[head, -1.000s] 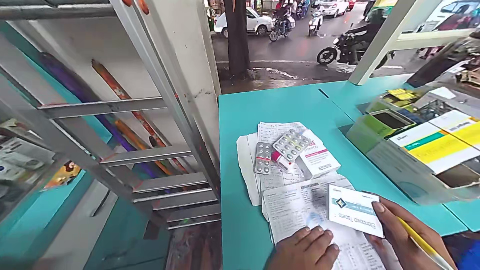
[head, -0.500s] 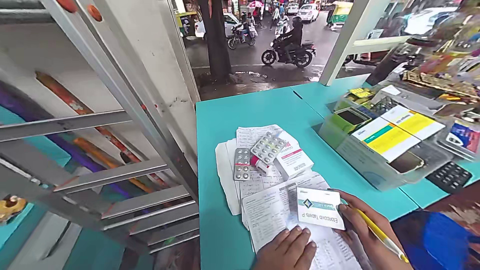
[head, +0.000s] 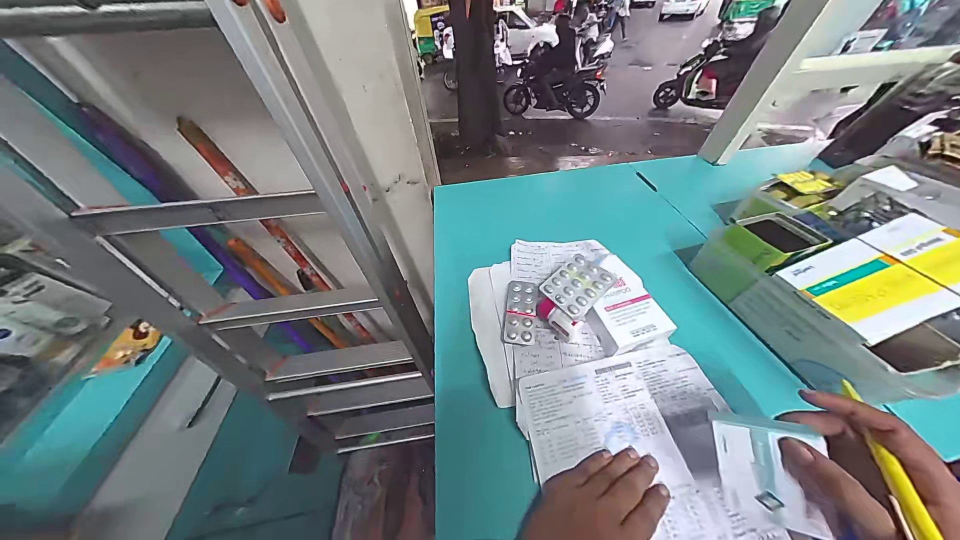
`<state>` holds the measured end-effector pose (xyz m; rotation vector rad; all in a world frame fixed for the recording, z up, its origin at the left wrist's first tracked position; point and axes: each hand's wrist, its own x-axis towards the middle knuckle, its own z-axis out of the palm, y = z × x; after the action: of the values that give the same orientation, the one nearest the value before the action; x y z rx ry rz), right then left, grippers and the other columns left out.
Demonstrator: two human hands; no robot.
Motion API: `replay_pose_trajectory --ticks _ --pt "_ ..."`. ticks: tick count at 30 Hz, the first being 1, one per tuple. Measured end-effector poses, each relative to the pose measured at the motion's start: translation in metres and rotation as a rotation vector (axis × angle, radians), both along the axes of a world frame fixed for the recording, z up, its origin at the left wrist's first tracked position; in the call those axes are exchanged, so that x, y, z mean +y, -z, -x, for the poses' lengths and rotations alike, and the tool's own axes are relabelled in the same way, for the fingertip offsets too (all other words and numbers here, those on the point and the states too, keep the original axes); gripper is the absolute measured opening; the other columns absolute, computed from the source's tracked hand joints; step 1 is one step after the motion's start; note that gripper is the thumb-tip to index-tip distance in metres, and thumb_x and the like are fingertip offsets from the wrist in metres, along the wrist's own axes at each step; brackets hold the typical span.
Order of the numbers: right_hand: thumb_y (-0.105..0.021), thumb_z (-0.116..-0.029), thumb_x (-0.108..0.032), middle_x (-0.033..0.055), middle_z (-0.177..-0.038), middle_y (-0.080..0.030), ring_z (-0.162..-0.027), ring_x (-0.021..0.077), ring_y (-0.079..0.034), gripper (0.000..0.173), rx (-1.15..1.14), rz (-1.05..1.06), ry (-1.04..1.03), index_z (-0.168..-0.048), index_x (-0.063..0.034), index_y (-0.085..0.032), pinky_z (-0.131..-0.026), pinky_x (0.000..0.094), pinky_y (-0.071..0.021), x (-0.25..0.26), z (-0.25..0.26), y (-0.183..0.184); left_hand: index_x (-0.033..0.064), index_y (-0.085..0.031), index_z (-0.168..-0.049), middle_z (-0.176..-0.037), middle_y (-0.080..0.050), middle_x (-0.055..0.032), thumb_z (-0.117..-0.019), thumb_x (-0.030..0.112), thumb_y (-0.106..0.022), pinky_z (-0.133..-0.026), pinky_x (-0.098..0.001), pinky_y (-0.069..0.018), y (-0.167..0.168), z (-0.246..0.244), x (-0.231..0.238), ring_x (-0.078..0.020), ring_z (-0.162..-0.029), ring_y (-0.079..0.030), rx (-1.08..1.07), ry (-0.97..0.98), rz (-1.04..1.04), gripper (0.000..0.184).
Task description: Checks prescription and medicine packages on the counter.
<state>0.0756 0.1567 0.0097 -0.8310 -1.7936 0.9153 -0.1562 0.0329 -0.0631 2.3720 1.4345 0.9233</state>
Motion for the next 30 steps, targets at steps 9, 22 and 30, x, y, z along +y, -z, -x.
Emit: replay_pose_trajectory --ticks 9,22,30 --pt "-0.067 -0.0994 -0.029 0.0155 -0.086 -0.072 -0.077 0.0245 -0.068 0.026 -0.639 -0.439 -0.036 -0.106 -0.0043 -0.073 -0.069 0.0337 -0.056 -0.006 0.035 -0.011 0.0066 -0.069 -0.13 -0.138 -0.065 -0.0102 -0.1005 0.035 -0.062 -0.114 -0.0377 -0.0437 0.002 -0.002 0.001 -0.0229 -0.134 -0.058 0.028 -0.016 -0.036 0.041" --pt "-0.081 -0.0864 -0.017 0.0048 -0.099 -0.072 -0.087 0.0062 -0.069 0.045 -0.369 0.033 -0.004 -0.12 0.0024 -0.058 -0.078 0.026 -0.0593 -0.018 0.011 0.006 0.0073 -0.069 -0.131 -0.139 -0.065 -0.0099 -0.1011 0.033 -0.062 -0.116 -0.0374 -0.0419 0.001 -0.001 0.002 -0.0226 -0.135 -0.057 0.011 -0.006 -0.001 0.04" --pt "-0.058 -0.1038 -0.023 -0.0138 -0.073 -0.061 -0.061 -0.008 -0.054 0.014 -0.131 0.079 0.089 -0.1 -0.0124 -0.067 -0.056 0.0109 -0.0467 -0.013 0.012 0.01 0.007 -0.068 -0.131 -0.138 -0.065 -0.0102 -0.1033 0.036 -0.058 -0.114 -0.0395 -0.0438 0.0 -0.001 0.002 -0.0241 -0.134 -0.058 0.063 -0.012 -0.01 0.041"
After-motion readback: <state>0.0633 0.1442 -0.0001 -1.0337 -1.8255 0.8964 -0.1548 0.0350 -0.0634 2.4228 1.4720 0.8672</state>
